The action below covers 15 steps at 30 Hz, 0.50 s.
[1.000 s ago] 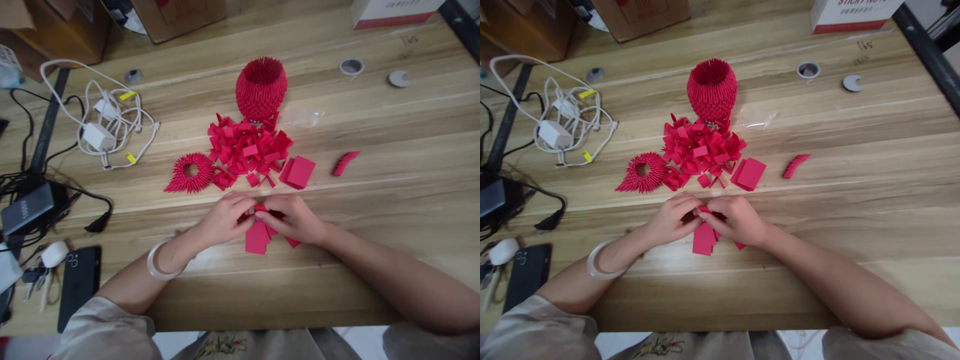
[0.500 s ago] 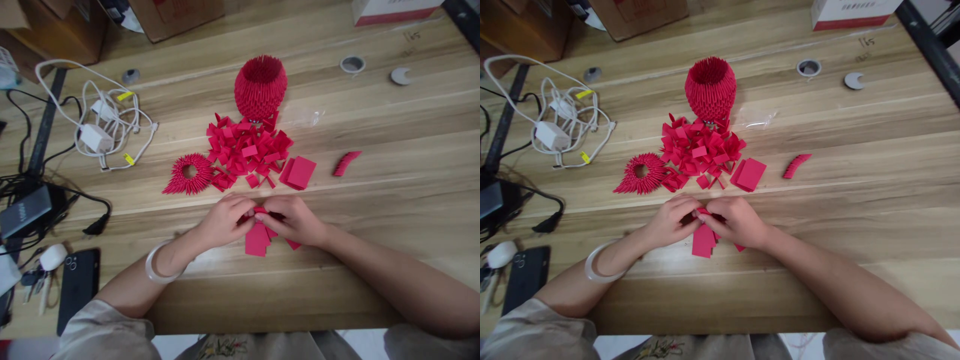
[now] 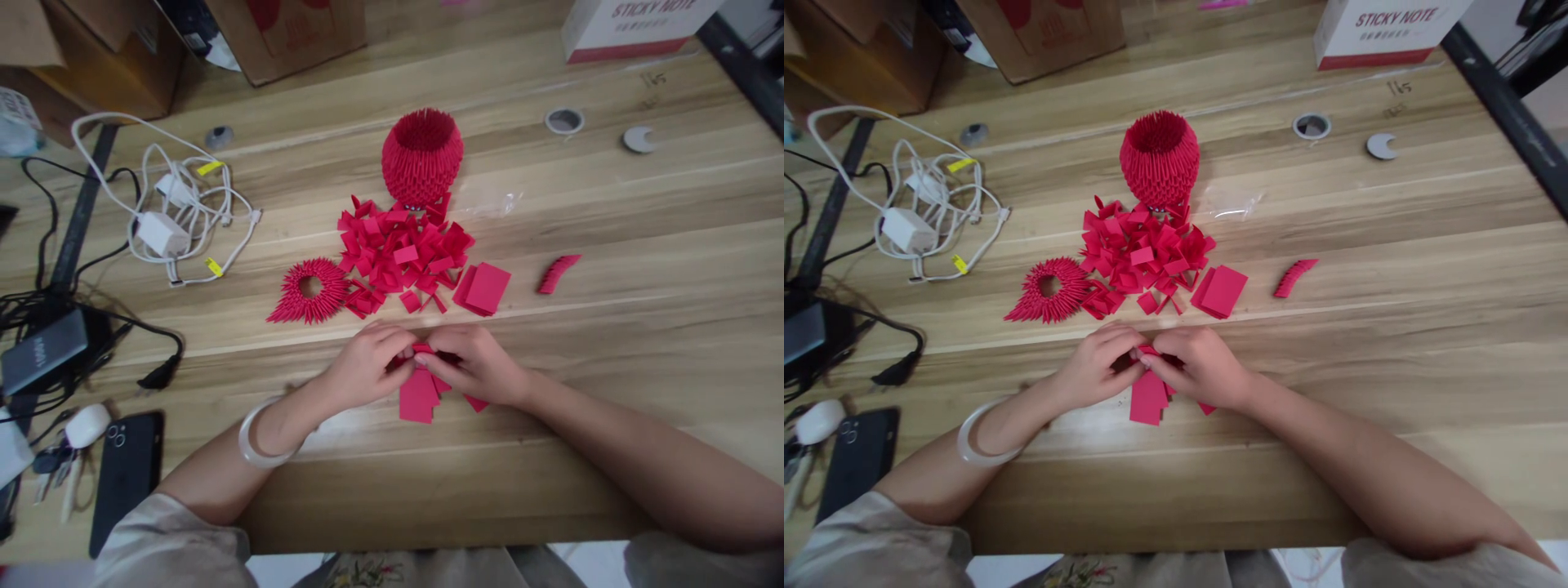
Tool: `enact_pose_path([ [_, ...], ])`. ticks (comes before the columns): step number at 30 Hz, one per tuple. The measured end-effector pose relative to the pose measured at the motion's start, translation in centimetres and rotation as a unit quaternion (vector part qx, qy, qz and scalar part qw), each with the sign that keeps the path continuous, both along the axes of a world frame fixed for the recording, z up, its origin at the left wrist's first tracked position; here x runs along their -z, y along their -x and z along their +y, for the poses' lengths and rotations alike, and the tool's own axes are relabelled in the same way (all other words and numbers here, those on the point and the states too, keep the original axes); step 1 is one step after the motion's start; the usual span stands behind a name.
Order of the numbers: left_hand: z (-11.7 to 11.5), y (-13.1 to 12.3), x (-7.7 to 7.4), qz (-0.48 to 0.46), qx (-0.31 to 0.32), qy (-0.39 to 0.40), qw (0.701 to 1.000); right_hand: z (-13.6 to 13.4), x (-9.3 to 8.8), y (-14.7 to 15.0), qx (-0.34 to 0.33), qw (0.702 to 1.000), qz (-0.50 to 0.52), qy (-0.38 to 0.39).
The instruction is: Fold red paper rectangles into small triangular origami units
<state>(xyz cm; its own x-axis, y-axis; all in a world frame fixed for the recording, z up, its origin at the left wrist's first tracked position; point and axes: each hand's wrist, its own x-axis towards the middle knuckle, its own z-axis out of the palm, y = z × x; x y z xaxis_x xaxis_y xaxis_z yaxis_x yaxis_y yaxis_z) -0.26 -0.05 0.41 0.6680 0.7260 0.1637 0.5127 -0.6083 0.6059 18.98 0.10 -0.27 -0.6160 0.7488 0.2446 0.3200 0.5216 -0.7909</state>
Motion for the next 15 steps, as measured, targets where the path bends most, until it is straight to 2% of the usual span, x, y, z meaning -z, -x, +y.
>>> enact_pose_path([
  [15,-0.11,-0.02,0.0,-0.008,0.0,-0.022,1.0,-0.23,-0.05,0.09,0.013,1.0,-0.008,-0.011],
])
